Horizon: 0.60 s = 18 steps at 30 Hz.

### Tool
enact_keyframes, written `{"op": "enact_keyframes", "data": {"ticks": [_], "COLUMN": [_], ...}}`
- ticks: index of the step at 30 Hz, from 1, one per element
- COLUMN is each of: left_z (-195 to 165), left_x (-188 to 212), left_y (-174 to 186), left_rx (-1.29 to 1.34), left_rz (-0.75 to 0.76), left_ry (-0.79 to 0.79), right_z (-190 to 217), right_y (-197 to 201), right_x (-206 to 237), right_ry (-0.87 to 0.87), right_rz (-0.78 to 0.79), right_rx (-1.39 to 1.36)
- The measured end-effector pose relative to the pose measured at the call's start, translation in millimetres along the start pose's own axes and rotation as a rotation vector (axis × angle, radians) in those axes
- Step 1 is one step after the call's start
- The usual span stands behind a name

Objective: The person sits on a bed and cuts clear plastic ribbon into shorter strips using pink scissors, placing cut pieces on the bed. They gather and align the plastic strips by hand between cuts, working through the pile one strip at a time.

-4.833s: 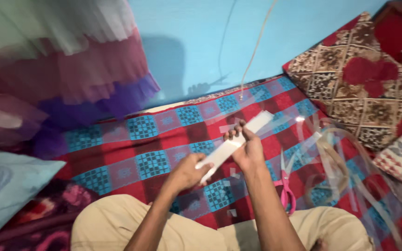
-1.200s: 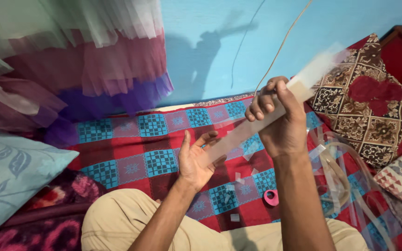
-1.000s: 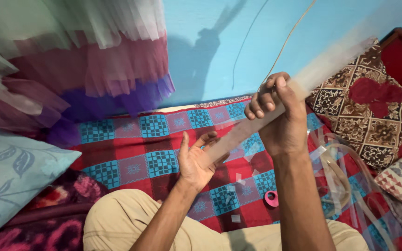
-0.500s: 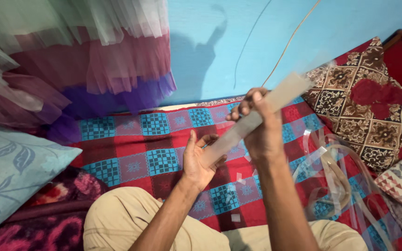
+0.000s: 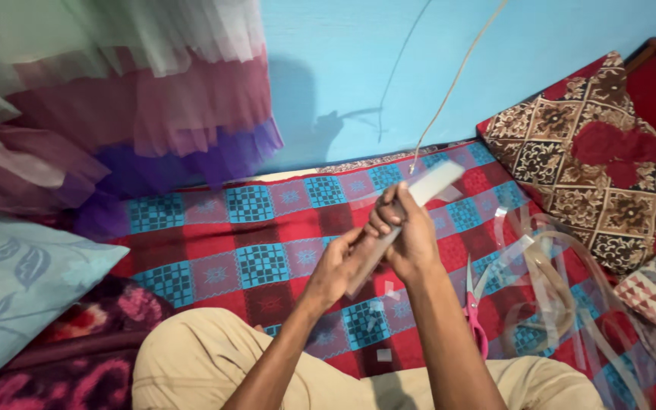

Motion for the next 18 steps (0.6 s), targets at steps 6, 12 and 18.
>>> {"op": "enact_keyframes", "data": {"ticks": [6, 12, 18], "left_z": [-6, -19, -26], "left_x": [5, 12, 9], "left_y": [-15, -10, -7], "left_rx": [0.064, -0.083, -0.094], "left_rz": [0.109, 0.256, 0.329], "left_ry": [0.338, 0.511, 0.595], "right_z": [1, 33, 41], "right_y": [19, 64, 84], "right_x": [1, -13, -7], "right_ry": [-0.133, 0.043, 0.070], "right_rz": [-0.262, -0.266, -0.242], "right_rx": [0.170, -0.138, -0.146]}}
Point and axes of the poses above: each hand's wrist, its own x-axis away from the middle knuckle, its own y-axis out of the back of the hand, z = x × y, the point moved 4 cm from there along -x, towards the middle knuckle, and after that the axes turned 2 degrees about y, right-handed, at the moved point
